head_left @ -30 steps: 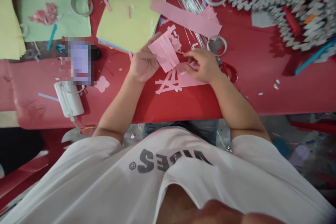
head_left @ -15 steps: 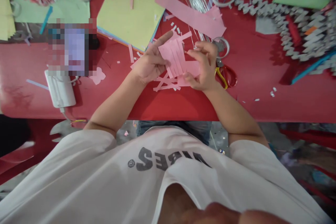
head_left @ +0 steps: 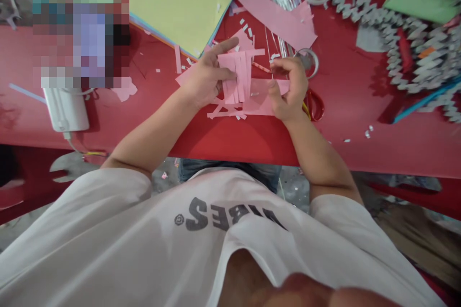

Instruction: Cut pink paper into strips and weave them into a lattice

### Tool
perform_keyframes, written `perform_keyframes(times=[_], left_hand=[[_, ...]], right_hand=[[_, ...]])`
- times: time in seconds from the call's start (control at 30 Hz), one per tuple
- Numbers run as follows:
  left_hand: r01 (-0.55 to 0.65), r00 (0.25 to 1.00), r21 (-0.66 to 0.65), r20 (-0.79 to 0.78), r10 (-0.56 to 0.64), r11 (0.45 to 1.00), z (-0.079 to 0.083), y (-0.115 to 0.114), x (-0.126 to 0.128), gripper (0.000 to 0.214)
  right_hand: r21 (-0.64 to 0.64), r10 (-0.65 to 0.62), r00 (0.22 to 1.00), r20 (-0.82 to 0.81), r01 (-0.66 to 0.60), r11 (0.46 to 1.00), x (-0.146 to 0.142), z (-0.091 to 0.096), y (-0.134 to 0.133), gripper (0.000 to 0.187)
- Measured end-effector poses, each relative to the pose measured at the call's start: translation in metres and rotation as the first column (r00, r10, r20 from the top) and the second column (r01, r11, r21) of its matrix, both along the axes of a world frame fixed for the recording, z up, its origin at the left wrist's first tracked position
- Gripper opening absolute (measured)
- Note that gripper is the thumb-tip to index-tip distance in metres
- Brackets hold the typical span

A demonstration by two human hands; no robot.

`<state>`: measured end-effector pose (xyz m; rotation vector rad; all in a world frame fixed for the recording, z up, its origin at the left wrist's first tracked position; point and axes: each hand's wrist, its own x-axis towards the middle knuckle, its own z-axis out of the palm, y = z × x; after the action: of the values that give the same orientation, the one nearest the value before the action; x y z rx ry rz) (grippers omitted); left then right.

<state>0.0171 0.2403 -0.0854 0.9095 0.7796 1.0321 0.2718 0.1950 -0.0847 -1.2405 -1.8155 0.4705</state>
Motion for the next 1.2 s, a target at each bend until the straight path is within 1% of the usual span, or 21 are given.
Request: perform_keyframes(times=[0.07,0.13,0.2,0.27,0.3,0.37,0.43,0.5,0.6,0.7,0.77,0.8,0.87,0.9,0.97,1.0,1.03,1.07,1.1,1.17,1.2], left_hand=[[-0.022,1.000,-0.050,-0.021,0.021,0.999,0.005,-0.002,0.001,0.063],[-0.049,0.998,-0.116,-0.031,0.045,0.992,0.013,-0.004,0.000,0.058],[-0.078,0.997,-0.160,-0.014,0.077,0.984,0.020,-0.004,-0.002,0.050],[-0.115,0.993,-0.189,-0.007,0.116,0.975,0.023,-0.002,-0.006,0.041],[-0.128,0.992,-0.191,-0.010,0.128,0.973,0.024,0.000,-0.008,0.038],[-0.143,0.990,-0.179,-0.022,0.141,0.973,0.024,0.002,-0.011,0.034],[-0.124,0.992,-0.172,-0.032,0.120,0.977,0.026,0.001,-0.011,0.030],[-0.060,0.998,-0.203,-0.033,0.054,0.977,0.031,-0.004,-0.008,0.026],[0.063,0.998,-0.287,-0.006,-0.067,0.956,0.041,-0.016,0.000,0.025],[0.092,0.996,-0.308,0.008,-0.094,0.947,0.044,-0.025,0.009,0.023],[0.086,0.996,-0.263,0.004,-0.088,0.961,0.040,-0.027,0.011,0.026],[0.072,0.997,-0.219,-0.002,-0.075,0.973,0.037,-0.026,0.010,0.030],[0.009,1.000,-0.073,-0.022,-0.011,0.997,0.031,-0.023,0.008,0.039],[-0.028,0.999,0.018,-0.037,0.029,0.999,0.027,-0.021,0.007,0.043],[-0.070,0.995,0.193,-0.057,0.083,0.979,0.022,-0.019,0.005,0.047],[-0.052,0.995,0.255,-0.065,0.071,0.965,0.020,-0.019,0.005,0.050],[-0.006,0.997,0.297,-0.072,0.029,0.955,0.019,-0.020,0.006,0.055],[0.063,0.996,0.319,-0.076,-0.041,0.946,0.018,-0.022,0.008,0.060],[0.142,0.989,0.332,-0.075,-0.124,0.933,0.018,-0.025,0.010,0.067],[0.285,0.958,0.348,-0.073,-0.277,0.893,0.019,-0.033,0.015,0.078],[0.331,0.942,0.357,-0.072,-0.327,0.874,0.019,-0.037,0.018,0.082]], right_hand=[[-0.005,0.068,0.997,0.037,-0.068,0.998,0.004,0.004,0.001,0.046],[-0.023,0.135,0.982,0.131,-0.133,0.991,0.008,0.009,0.003,0.037],[-0.052,0.199,0.950,0.242,-0.192,0.980,0.013,0.012,0.006,0.031],[-0.071,0.209,0.924,0.320,-0.197,0.978,0.017,0.013,0.010,0.028],[-0.070,0.182,0.923,0.339,-0.168,0.983,0.020,0.013,0.013,0.027],[-0.042,0.084,0.931,0.355,-0.074,0.996,0.025,0.013,0.018,0.024],[-0.008,0.009,0.934,0.357,-0.007,1.000,0.034,0.015,0.023,0.022],[0.018,-0.026,0.931,0.365,0.021,1.000,0.047,0.020,0.027,0.019],[0.040,-0.089,0.903,0.421,0.079,0.996,0.072,0.027,0.031,0.016],[0.042,-0.106,0.853,0.511,0.098,0.994,0.092,0.024,0.034,0.018],[0.051,-0.122,0.834,0.538,0.113,0.992,0.099,0.018,0.038,0.023],[0.053,-0.124,0.829,0.546,0.114,0.992,0.100,0.016,0.040,0.025],[0.050,-0.118,0.829,0.547,0.108,0.993,0.097,0.015,0.042,0.027],[0.050,-0.110,0.839,0.534,0.098,0.994,0.094,0.016,0.042,0.026],[0.069,-0.105,0.875,0.472,0.082,0.994,0.081,0.023,0.036,0.019],[0.076,-0.088,0.899,0.429,0.061,0.995,0.073,0.026,0.032,0.013],[0.089,-0.085,0.918,0.388,0.054,0.995,0.063,0.029,0.026,0.010],[0.108,-0.073,0.934,0.350,0.037,0.993,0.053,0.031,0.019,0.010],[0.112,-0.036,0.943,0.329,-0.002,0.994,0.043,0.032,0.013,0.011],[0.109,0.050,0.939,0.339,-0.091,0.990,0.025,0.031,0.001,0.012],[0.122,0.070,0.936,0.344,-0.118,0.985,0.018,0.029,-0.003,0.012]])
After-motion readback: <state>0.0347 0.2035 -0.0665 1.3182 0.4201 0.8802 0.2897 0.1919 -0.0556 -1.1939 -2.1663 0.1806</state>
